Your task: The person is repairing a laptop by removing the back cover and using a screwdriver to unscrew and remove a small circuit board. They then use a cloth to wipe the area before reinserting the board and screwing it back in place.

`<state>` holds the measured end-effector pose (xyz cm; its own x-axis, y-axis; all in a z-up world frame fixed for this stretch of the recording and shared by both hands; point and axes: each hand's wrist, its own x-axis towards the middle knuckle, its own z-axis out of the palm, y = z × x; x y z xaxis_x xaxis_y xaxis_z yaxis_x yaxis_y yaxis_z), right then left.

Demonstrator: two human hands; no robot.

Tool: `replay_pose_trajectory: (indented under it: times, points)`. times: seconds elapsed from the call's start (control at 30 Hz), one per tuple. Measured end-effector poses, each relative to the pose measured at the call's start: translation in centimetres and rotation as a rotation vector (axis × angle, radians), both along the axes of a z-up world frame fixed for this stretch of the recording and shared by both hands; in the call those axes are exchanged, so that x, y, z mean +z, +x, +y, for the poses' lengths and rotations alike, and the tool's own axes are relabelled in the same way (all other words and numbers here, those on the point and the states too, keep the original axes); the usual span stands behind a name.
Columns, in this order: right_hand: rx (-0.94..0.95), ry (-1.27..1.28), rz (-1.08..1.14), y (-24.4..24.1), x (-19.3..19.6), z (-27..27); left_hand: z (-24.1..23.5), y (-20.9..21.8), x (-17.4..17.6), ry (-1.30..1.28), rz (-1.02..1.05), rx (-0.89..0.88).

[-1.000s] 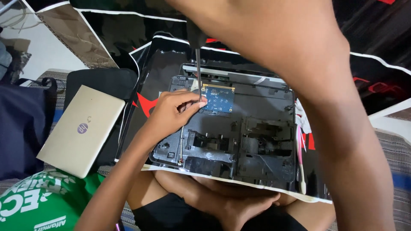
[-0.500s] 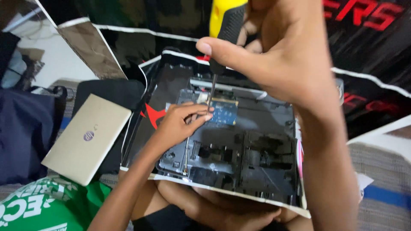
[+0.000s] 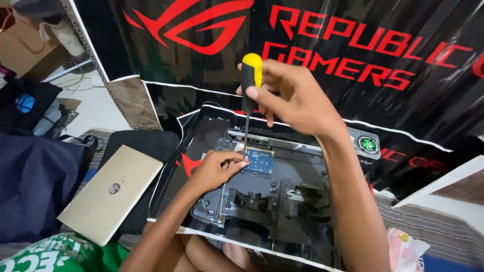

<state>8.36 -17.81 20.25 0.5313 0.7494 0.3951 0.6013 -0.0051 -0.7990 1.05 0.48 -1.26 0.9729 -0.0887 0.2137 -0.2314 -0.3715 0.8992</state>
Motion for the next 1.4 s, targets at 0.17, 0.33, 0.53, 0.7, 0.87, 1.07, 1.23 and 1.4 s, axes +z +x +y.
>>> replay_pose_trajectory:
  times: [0.17, 0.33, 0.53, 0.7, 0.87, 1.07, 1.23, 1.4]
  points:
    - [-0.084, 0.098, -0.013, 2.3, -0.7, 0.9, -0.2, 0.7, -0.3, -0.057, -0.046, 0.01]
    - [-0.118, 0.091, -0.1, 2.9, -1.3, 1.2, 0.1, 1.8, -1.3, -0.019, -0.096, 0.017]
    - [0.131, 0.073, 0.158, 3.3, -2.9, 0.0, 0.1, 1.4, 0.1, -0.016, -0.052, -0.034]
    - [-0.006, 0.124, 0.071, 3.8, -3.2, 1.0, 0.2, 1.3, 0.3, -0.064, 0.029, -0.026]
    - [-0.066, 0.231, 0.002, 3.2, -3.2, 1.9, -0.3, 1.7, -0.9, -0.187, -0.002, 0.058]
    - [-0.032, 0.049, -0.026, 2.1, -2.1, 0.6, -0.1, 1.5, -0.5, -0.101, -0.059, 0.011]
    - [0.017, 0.029, 0.143, 1.6, -1.9, 0.1, 0.0, 1.4, -0.2, -0.095, -0.031, -0.021]
    - [-0.05, 0.131, 0.036, 0.9, -3.0, 0.8, -0.3, 0.4, 1.3, -0.045, 0.017, -0.003]
